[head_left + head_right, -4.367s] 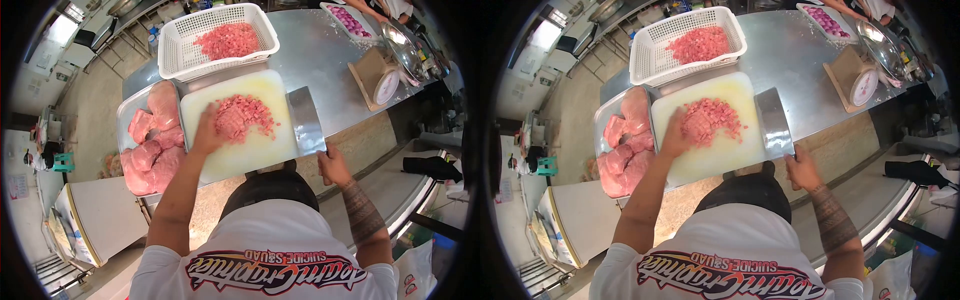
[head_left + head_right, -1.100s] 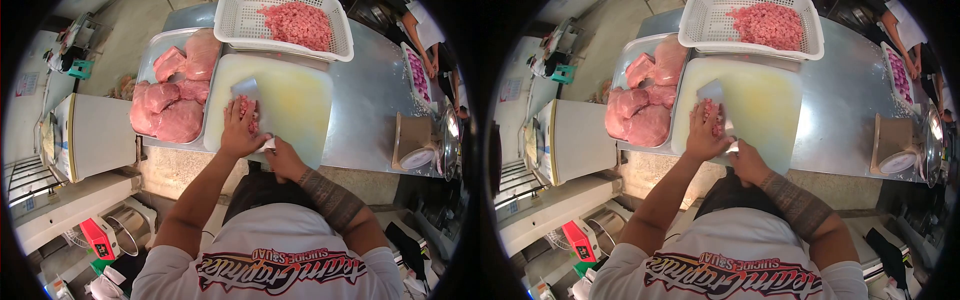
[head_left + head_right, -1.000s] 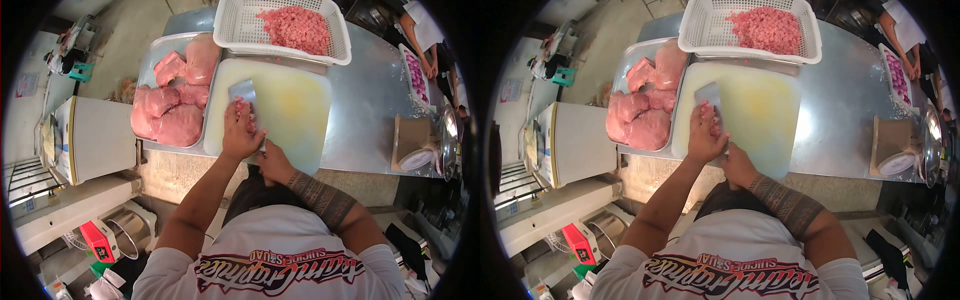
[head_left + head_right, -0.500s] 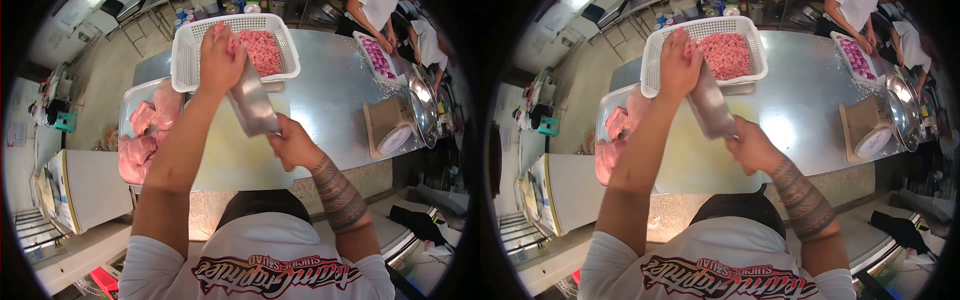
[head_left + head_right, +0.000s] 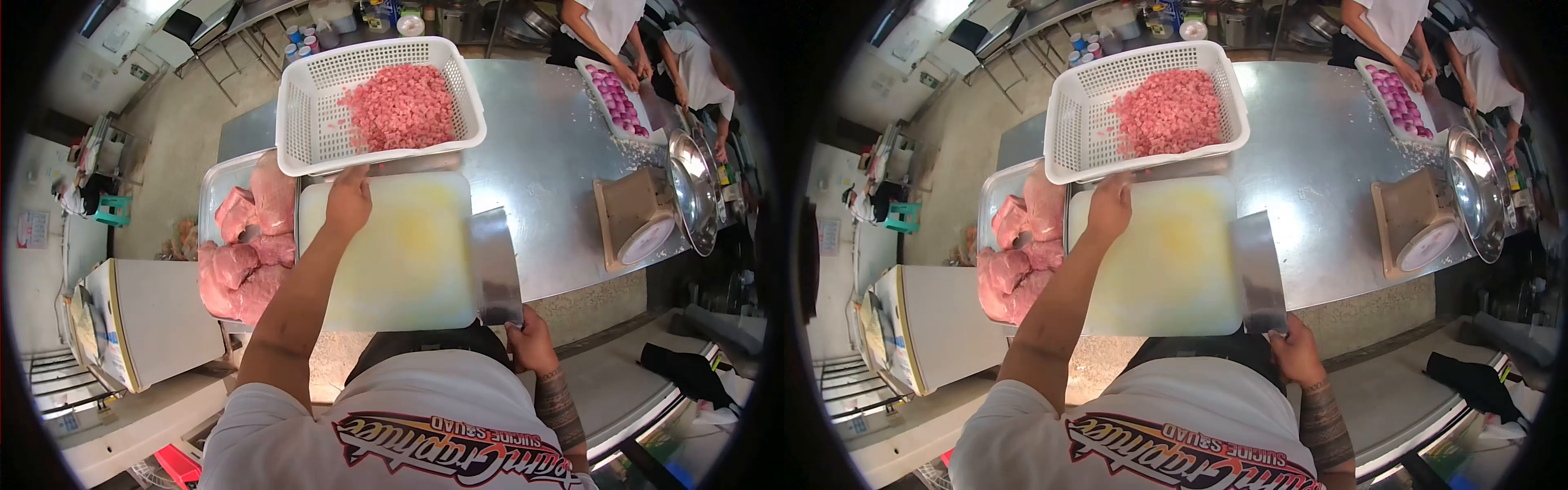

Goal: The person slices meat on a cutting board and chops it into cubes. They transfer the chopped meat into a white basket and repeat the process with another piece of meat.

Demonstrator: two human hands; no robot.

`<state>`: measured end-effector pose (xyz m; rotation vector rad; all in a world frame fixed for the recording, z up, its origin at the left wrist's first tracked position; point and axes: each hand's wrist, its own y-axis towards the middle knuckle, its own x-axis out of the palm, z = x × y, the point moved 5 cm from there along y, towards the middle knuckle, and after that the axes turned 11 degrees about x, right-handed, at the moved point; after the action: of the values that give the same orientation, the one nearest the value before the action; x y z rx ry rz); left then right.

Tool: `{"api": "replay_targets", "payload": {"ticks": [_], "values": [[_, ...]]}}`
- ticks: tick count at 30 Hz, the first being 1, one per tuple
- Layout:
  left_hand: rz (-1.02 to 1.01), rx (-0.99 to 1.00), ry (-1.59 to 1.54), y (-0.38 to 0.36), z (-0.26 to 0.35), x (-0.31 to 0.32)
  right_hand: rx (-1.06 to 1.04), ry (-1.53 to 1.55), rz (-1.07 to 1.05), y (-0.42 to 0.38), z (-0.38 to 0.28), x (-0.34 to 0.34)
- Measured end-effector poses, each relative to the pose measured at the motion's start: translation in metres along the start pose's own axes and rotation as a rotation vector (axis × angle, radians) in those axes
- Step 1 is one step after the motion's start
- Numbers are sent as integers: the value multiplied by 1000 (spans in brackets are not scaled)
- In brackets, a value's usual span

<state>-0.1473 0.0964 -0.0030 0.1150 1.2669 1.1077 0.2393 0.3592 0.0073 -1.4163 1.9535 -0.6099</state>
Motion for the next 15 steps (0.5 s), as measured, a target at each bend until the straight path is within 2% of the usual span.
{"api": "replay_targets", "payload": {"ticks": [3,6,8,9,11,12,14,15], "values": [[-138,-130,-37,12,-20,8,-81,-252,45,10,-6,-3],[-185,-198,-67,15,-25,13,-143,-393,77,27,4,-1],[-103,-164,9,14,-27,20,-142,-380,80,29,-2,5],[-62,-145,46,14,-28,25,-72,-367,53,26,-10,10],[-234,-395,130,13,-35,45,65,-339,2,14,-28,18],[-318,-520,172,12,-38,54,-32,-382,47,17,-24,19],[-375,-606,233,16,-40,70,-231,-469,140,26,-8,25],[-403,-649,263,17,-45,76,-206,-485,137,25,-11,26]]}}
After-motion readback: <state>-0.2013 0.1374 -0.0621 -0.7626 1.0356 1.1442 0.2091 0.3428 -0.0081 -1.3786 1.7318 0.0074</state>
